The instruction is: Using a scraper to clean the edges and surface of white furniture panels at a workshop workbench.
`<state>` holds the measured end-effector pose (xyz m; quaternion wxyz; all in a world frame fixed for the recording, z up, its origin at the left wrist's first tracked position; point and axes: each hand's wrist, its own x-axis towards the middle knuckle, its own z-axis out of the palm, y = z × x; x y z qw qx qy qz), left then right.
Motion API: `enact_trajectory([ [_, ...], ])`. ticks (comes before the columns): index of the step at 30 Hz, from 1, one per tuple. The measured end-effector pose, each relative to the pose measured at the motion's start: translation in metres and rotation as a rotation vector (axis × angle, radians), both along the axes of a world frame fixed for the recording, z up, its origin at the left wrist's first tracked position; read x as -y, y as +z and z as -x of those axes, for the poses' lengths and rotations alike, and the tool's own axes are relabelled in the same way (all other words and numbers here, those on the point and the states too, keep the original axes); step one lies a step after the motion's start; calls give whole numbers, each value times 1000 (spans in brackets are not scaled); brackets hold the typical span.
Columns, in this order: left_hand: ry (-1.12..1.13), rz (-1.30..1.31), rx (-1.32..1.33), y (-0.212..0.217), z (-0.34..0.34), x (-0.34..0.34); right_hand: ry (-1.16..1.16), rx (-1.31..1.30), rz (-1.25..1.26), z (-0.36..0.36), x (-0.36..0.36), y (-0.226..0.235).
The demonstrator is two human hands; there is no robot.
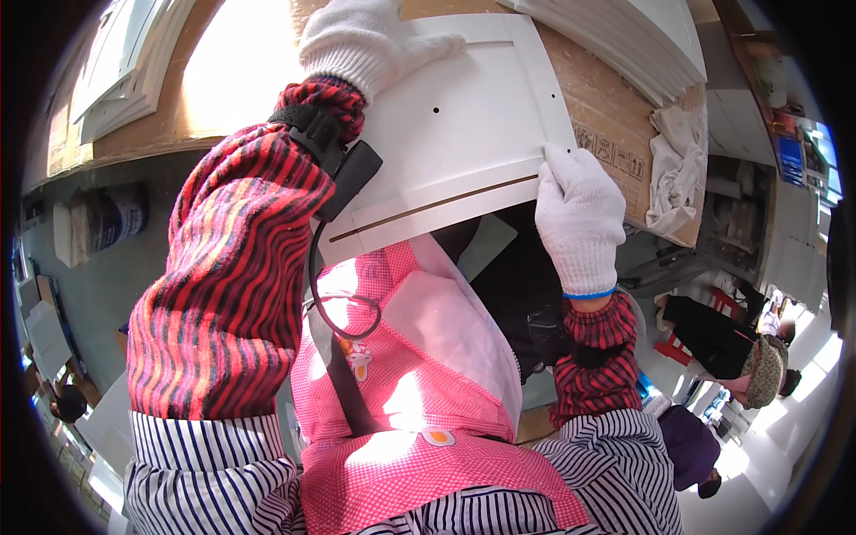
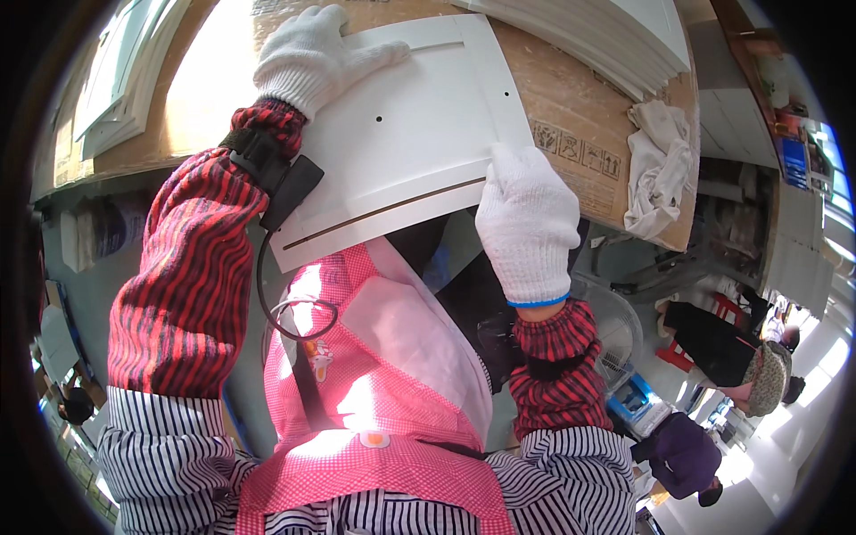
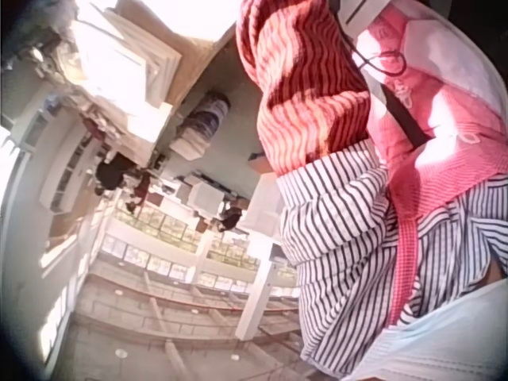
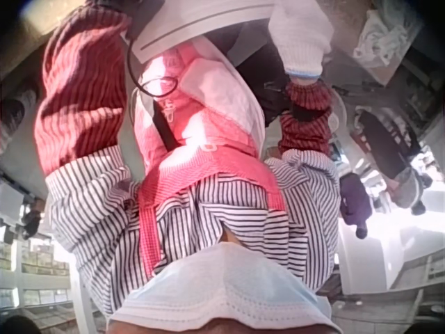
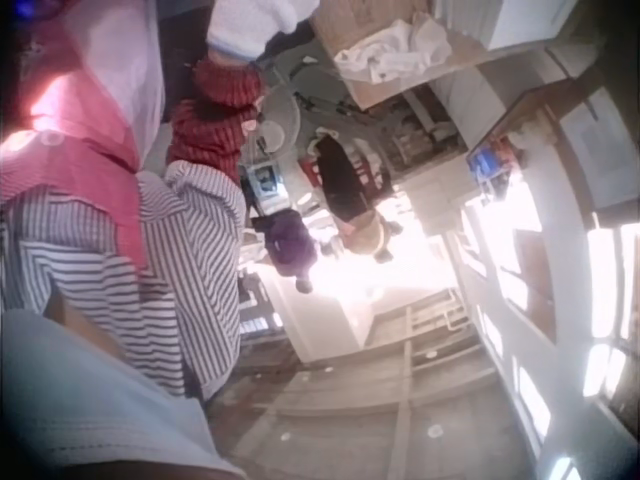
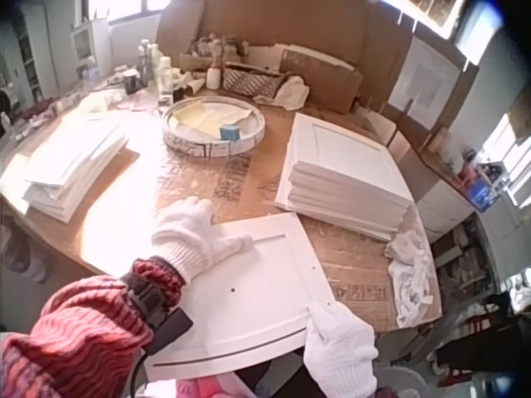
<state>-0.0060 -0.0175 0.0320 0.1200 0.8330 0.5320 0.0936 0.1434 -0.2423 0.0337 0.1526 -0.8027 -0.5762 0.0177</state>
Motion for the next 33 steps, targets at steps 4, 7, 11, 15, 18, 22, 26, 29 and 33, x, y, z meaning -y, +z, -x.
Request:
enact_trajectory([
  [4,-1,24,1,0,-2,-1,72,39,-15,31,-4,-1],
  [7,11,25,0,-1,0,-1,66,-9,-90,11,-1,-8],
  [11,10,34,0,2,-3,-2,-27,1,-14,-7,0,-6],
  [15,8,32,2,1,-3,-3,15,-4,-55,20,-5,-7],
  [18,10,0,15,-1,2,-4,46,-49,-75,16,-5,-11],
  [22,9,88,-8,12,1,-2,-36,89,3,-6,4,-10],
  [26,-27,112,4,6,-2,-1,57,34,14,47,6,-14],
  [29,-28,36,39,-1,-4,-1,209,35,104,115,-1,-13],
  [33,2,-447,21,-48,-3,-16,310,-147,67,158,-1,-10],
])
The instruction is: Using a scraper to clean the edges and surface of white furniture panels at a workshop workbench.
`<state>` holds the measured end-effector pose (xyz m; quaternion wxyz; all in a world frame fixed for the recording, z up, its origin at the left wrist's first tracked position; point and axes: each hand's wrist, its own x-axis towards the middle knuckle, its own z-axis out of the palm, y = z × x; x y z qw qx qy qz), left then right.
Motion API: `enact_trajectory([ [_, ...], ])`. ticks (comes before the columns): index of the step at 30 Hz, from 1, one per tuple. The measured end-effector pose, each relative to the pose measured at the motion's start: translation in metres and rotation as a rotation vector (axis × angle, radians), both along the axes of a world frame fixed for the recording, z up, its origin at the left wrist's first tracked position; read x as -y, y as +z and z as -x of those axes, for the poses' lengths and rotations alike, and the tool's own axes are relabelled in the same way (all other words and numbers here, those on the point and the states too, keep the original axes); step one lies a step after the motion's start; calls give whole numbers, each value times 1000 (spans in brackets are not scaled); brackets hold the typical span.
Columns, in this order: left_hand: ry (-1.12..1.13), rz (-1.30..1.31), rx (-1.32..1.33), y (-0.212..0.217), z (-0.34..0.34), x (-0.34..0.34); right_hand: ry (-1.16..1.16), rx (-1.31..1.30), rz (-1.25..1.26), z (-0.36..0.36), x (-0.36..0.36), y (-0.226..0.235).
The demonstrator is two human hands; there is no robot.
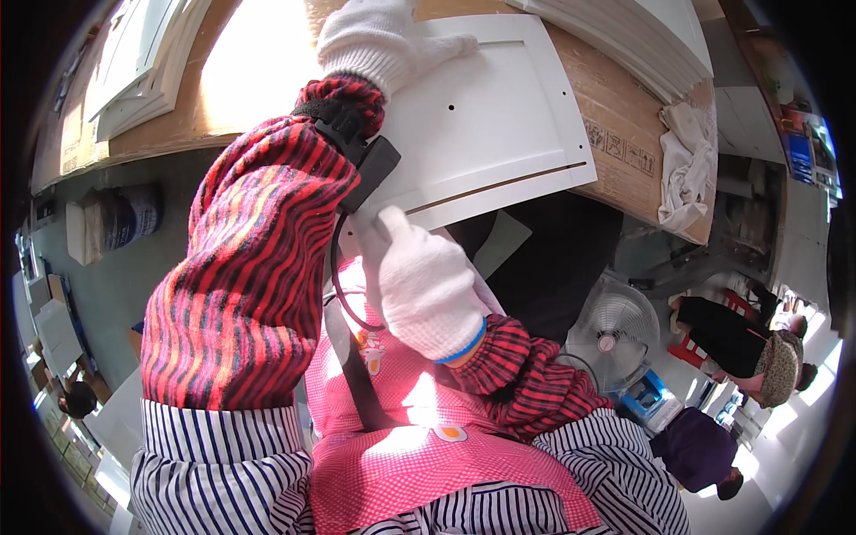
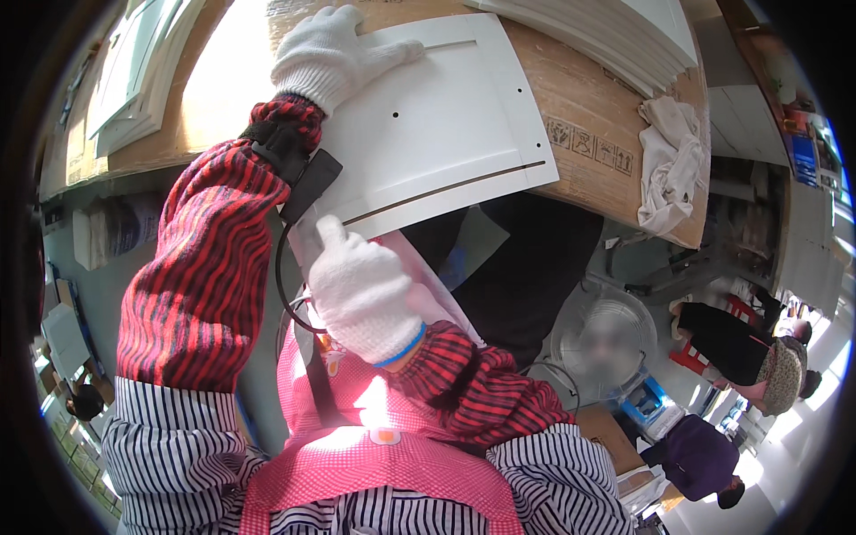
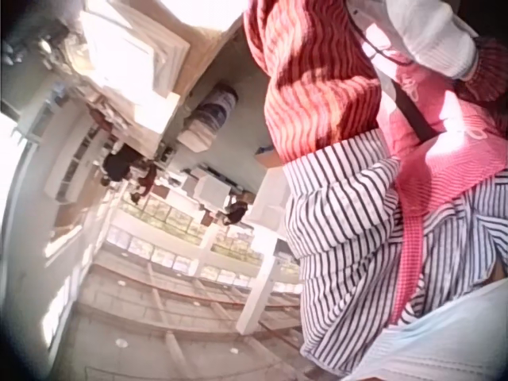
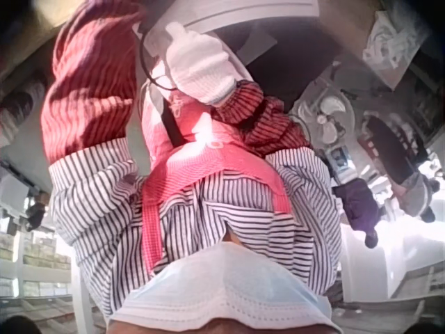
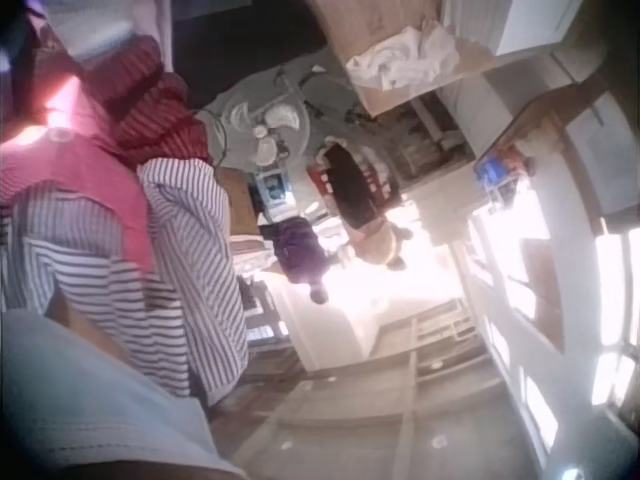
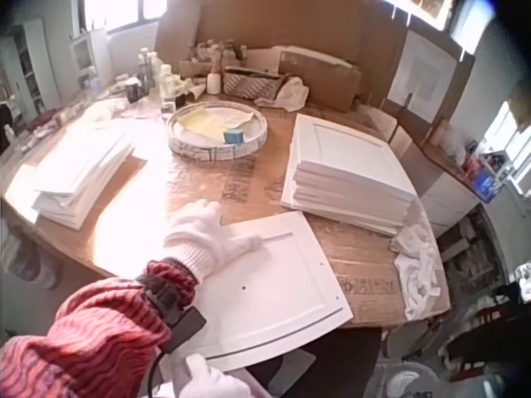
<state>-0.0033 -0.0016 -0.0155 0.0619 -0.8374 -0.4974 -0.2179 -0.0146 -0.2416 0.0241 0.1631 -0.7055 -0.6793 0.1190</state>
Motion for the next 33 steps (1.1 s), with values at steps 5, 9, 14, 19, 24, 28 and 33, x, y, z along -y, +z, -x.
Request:
enact_trajectory([
  [5,21,450,-36,61,17,12,-233,27,-177,-94,-6,-1],
  [9,63,502,-64,64,19,4,-171,-2,-140,-50,-13,9],
  [14,-41,571,20,49,-17,20,-92,57,112,-36,-7,5],
  [19,3,549,-42,62,13,8,-270,19,-80,-93,-5,7],
  [24,-27,614,-34,63,8,12,-21,5,44,-14,-14,3],
  [28,-13,583,-32,60,9,6,-152,-36,-89,-47,-15,1],
  [33,-42,590,-36,68,9,12,-206,18,-54,-58,-5,4],
])
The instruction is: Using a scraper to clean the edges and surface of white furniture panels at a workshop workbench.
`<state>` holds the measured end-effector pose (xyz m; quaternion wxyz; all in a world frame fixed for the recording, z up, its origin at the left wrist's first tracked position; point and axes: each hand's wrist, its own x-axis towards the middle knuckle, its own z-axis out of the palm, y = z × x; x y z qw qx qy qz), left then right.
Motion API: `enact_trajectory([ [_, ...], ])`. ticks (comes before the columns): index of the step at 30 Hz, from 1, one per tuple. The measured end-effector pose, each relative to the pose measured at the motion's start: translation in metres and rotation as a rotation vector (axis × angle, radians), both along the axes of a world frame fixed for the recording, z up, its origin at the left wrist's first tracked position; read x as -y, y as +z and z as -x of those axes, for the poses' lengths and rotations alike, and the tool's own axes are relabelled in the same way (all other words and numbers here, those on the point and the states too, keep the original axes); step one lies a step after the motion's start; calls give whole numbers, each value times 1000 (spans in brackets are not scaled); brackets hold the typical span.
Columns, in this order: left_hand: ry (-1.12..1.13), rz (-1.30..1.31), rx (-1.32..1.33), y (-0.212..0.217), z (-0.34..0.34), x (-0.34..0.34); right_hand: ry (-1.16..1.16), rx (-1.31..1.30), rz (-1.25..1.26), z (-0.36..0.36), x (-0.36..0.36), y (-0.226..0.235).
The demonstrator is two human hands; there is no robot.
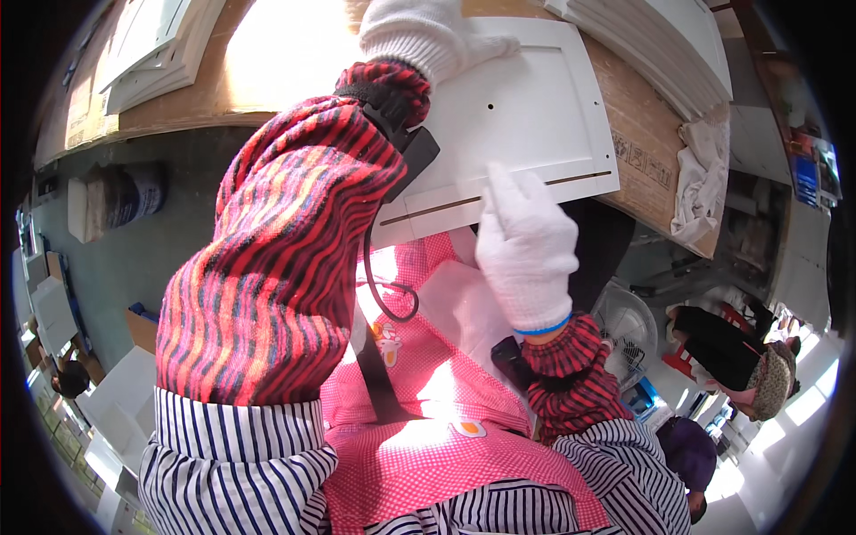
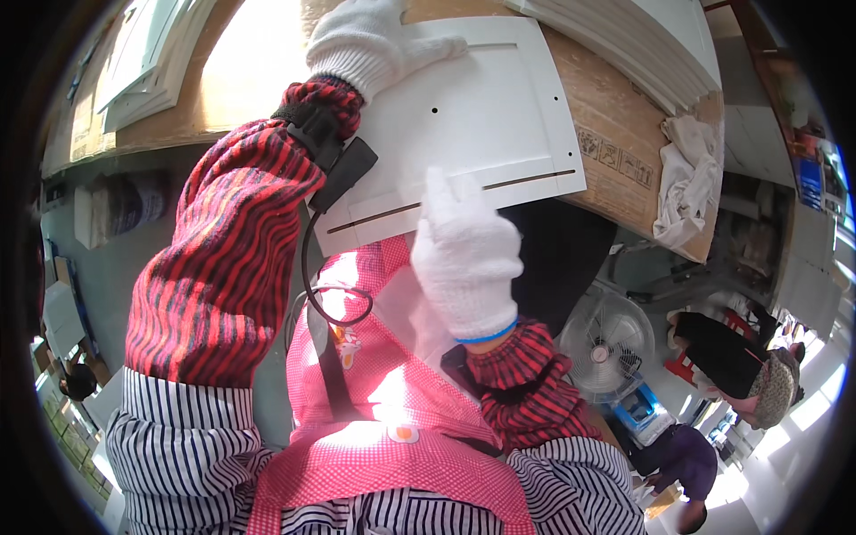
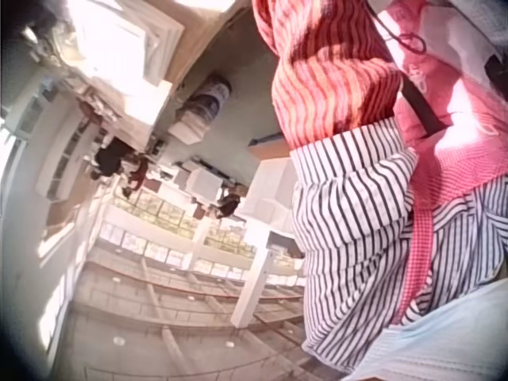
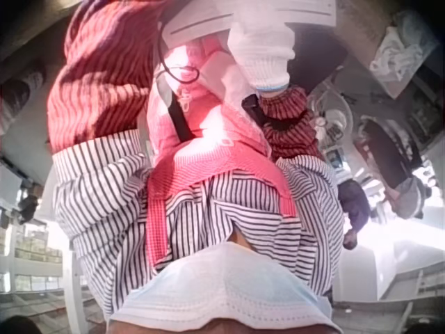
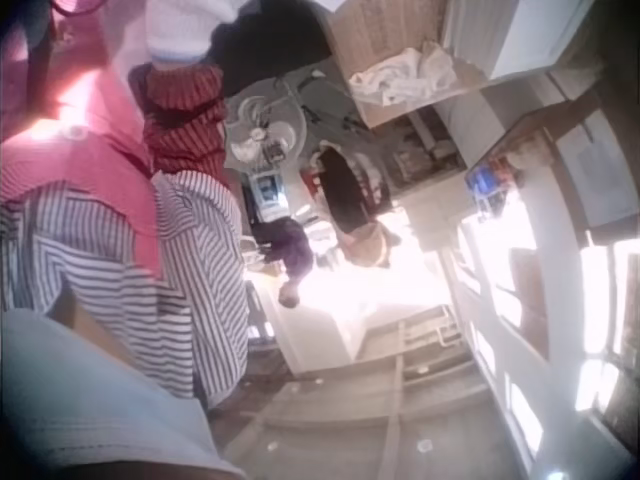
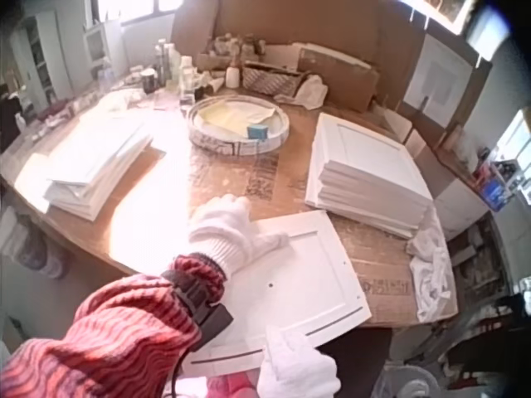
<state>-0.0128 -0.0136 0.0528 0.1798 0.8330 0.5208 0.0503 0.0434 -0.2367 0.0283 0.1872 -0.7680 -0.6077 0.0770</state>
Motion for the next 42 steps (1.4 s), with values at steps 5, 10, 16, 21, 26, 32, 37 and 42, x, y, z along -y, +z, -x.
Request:
enact_trajectory([
  [5,11,-217,-17,-54,10,-18,170,-122,93,67,1,-15],
  [10,-6,-246,-16,-52,0,-15,-171,87,-138,-73,12,-11],
  [16,-36,-231,26,-63,-13,-15,-27,-113,-24,0,21,-4],
  [21,-20,-268,11,-55,-3,-14,-156,15,-160,-73,24,-10],
  [26,2,-255,24,-57,0,-15,-163,-4,-171,-87,26,-16],
  [32,1,-252,21,-53,-5,-15,-84,-93,-224,-76,30,-18],
  [37,-4,-218,16,-52,-9,-14,-368,281,-155,-216,61,-27],
  [42,-20,20,-37,-40,-15,-1,-220,60,-135,-162,30,6],
])
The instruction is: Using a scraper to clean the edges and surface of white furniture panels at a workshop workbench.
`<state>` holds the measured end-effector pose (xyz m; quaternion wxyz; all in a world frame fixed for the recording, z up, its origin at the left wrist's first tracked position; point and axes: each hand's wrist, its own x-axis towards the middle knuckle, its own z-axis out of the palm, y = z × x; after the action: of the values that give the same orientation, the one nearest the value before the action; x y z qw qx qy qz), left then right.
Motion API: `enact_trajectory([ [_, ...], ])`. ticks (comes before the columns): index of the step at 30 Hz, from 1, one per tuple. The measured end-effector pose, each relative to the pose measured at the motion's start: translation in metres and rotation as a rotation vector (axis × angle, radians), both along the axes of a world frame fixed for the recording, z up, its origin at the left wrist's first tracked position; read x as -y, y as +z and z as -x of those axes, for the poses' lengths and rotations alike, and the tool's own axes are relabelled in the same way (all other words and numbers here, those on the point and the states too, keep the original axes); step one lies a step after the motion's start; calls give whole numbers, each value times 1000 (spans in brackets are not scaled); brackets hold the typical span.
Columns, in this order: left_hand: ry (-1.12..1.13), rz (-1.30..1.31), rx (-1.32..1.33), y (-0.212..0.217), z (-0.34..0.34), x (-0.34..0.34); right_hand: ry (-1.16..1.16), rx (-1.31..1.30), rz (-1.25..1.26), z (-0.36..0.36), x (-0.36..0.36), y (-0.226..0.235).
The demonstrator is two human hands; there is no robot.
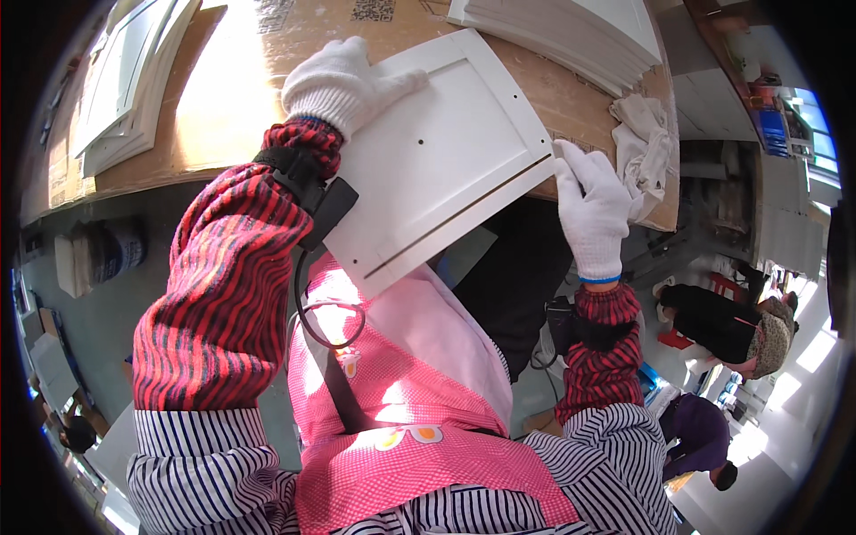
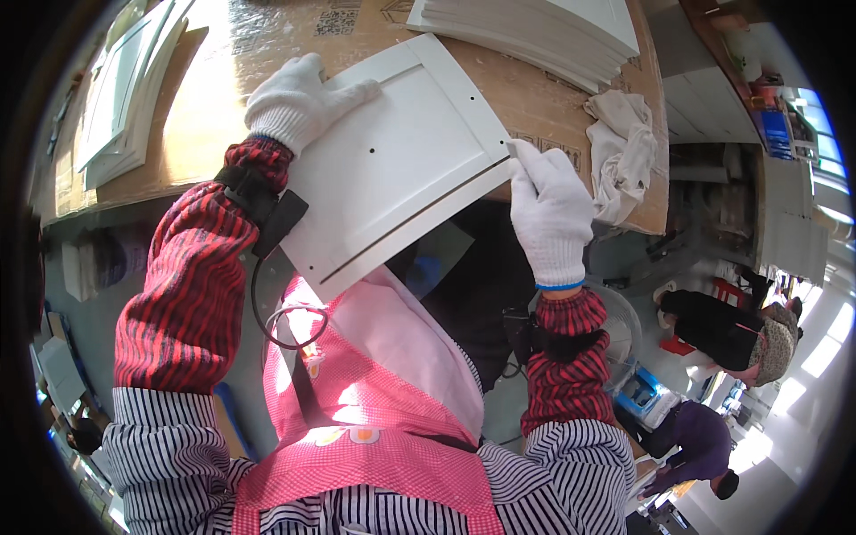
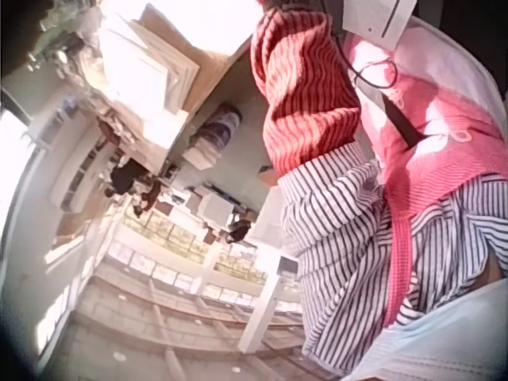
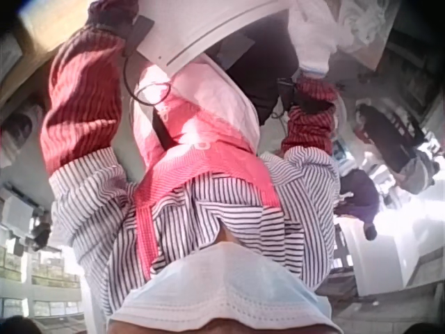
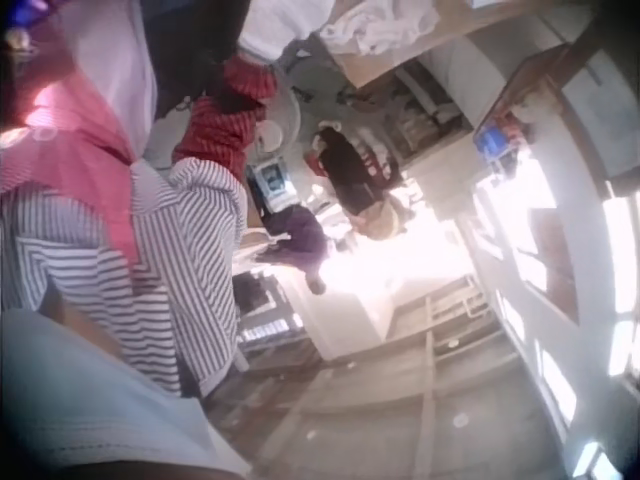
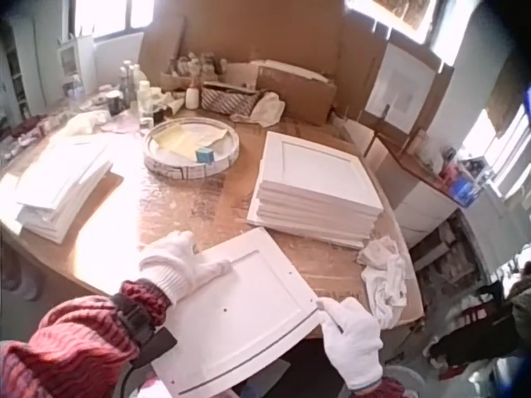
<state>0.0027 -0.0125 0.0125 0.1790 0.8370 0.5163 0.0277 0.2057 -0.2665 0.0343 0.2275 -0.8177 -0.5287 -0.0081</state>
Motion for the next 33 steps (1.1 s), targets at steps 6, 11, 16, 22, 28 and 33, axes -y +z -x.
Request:
enact_trajectory([
  [6,-78,126,-52,12,1,-6,118,188,211,-15,-14,6],
  [11,-363,25,108,-11,24,1,254,155,314,-38,-12,14],
  [16,-385,90,143,-4,39,-12,223,369,446,-5,-31,25],
  [22,-348,44,280,-26,12,7,302,505,562,-1,-14,23],
  [28,-350,22,262,-16,10,9,231,432,625,50,2,24],
  [33,-339,5,282,-19,16,6,335,254,602,110,7,25],
])
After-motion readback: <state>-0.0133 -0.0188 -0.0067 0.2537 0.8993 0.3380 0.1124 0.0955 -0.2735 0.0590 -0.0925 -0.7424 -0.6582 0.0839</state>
